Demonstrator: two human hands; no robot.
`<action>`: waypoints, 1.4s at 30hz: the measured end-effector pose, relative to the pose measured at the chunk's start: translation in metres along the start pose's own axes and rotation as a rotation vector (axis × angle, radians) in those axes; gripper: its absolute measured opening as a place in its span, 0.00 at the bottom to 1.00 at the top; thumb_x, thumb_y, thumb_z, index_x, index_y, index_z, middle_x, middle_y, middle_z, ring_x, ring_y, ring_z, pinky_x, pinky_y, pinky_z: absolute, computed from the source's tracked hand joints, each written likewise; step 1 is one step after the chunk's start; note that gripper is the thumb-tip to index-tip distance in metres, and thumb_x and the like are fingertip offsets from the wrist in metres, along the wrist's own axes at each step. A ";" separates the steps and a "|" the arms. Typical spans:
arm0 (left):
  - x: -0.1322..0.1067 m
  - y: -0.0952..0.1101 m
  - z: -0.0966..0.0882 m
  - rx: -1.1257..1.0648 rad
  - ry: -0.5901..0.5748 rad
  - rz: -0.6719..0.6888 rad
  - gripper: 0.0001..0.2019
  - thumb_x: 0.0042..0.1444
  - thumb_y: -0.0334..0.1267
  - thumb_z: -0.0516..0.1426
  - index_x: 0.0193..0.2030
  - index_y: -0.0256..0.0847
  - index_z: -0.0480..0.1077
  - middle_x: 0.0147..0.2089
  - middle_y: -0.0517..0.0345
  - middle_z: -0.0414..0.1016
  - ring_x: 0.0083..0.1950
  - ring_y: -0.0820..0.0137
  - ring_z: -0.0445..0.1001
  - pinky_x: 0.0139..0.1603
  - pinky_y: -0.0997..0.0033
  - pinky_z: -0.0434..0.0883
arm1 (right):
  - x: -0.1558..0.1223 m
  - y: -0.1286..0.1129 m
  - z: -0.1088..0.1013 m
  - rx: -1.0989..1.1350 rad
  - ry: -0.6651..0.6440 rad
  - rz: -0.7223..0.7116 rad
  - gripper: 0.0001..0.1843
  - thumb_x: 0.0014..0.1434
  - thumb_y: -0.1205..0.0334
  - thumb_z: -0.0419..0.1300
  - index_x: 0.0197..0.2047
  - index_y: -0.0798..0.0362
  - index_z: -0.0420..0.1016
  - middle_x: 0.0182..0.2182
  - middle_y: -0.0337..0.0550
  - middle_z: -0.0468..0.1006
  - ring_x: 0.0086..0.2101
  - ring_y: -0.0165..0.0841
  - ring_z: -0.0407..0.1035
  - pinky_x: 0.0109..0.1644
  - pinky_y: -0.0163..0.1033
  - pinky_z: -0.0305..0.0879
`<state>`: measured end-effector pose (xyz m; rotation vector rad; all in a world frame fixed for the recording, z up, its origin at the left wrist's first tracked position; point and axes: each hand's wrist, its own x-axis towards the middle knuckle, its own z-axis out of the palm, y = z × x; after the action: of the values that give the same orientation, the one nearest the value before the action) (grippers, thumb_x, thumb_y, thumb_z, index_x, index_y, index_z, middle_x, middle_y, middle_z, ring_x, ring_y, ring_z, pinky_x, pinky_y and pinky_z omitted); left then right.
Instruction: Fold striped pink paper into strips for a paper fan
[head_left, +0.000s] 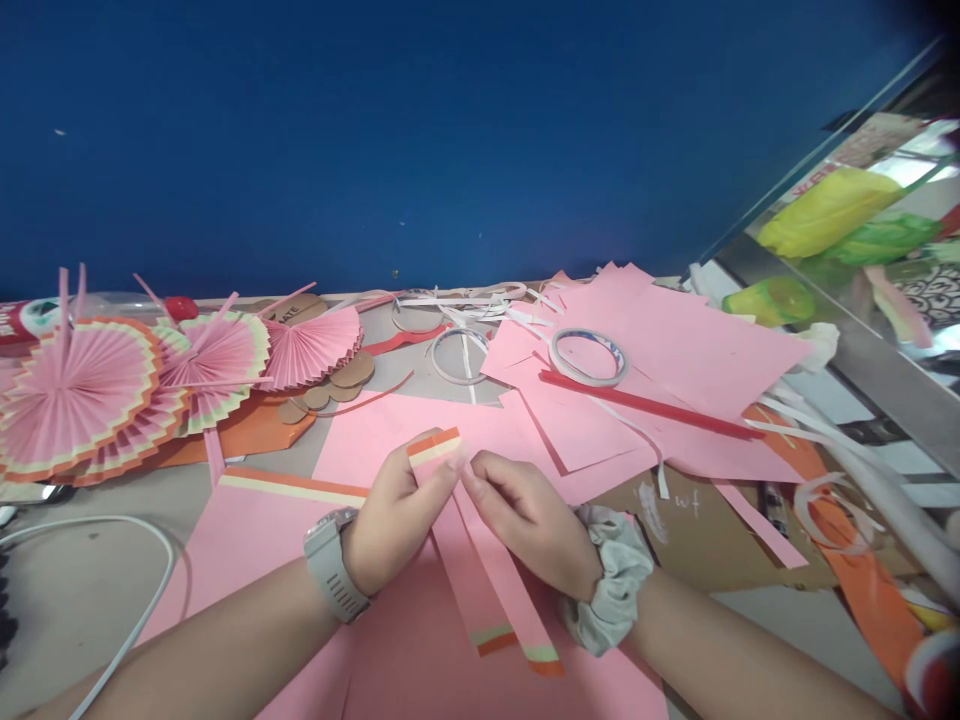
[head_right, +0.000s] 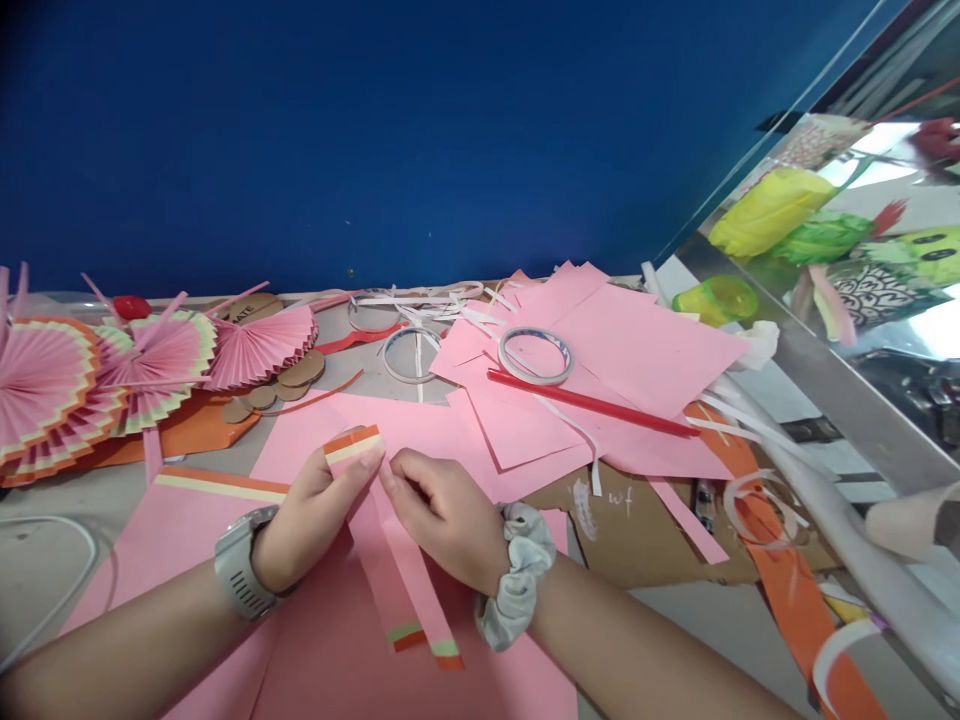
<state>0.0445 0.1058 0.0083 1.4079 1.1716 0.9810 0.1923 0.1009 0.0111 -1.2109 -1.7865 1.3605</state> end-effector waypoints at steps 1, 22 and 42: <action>0.001 0.001 0.000 -0.004 -0.011 0.015 0.11 0.61 0.41 0.49 0.29 0.39 0.64 0.28 0.61 0.65 0.33 0.71 0.64 0.38 0.73 0.65 | 0.000 0.000 0.000 -0.005 -0.007 0.003 0.18 0.64 0.57 0.45 0.23 0.51 0.48 0.20 0.31 0.50 0.22 0.26 0.47 0.25 0.34 0.47; 0.001 0.003 0.000 -0.032 -0.048 0.003 0.13 0.61 0.42 0.48 0.29 0.38 0.64 0.27 0.61 0.64 0.31 0.72 0.63 0.34 0.74 0.65 | -0.001 0.006 -0.001 -0.023 0.027 -0.052 0.17 0.65 0.61 0.43 0.24 0.51 0.46 0.20 0.31 0.49 0.22 0.25 0.46 0.24 0.33 0.47; 0.001 0.002 0.001 0.033 -0.135 -0.034 0.18 0.61 0.45 0.48 0.25 0.37 0.65 0.23 0.62 0.65 0.26 0.73 0.62 0.28 0.74 0.63 | 0.004 0.005 -0.004 0.073 0.037 0.010 0.18 0.66 0.57 0.42 0.24 0.51 0.47 0.21 0.31 0.50 0.24 0.26 0.47 0.27 0.33 0.49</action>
<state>0.0455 0.1062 0.0100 1.4526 1.1130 0.8331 0.1957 0.1062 0.0074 -1.2002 -1.6923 1.3883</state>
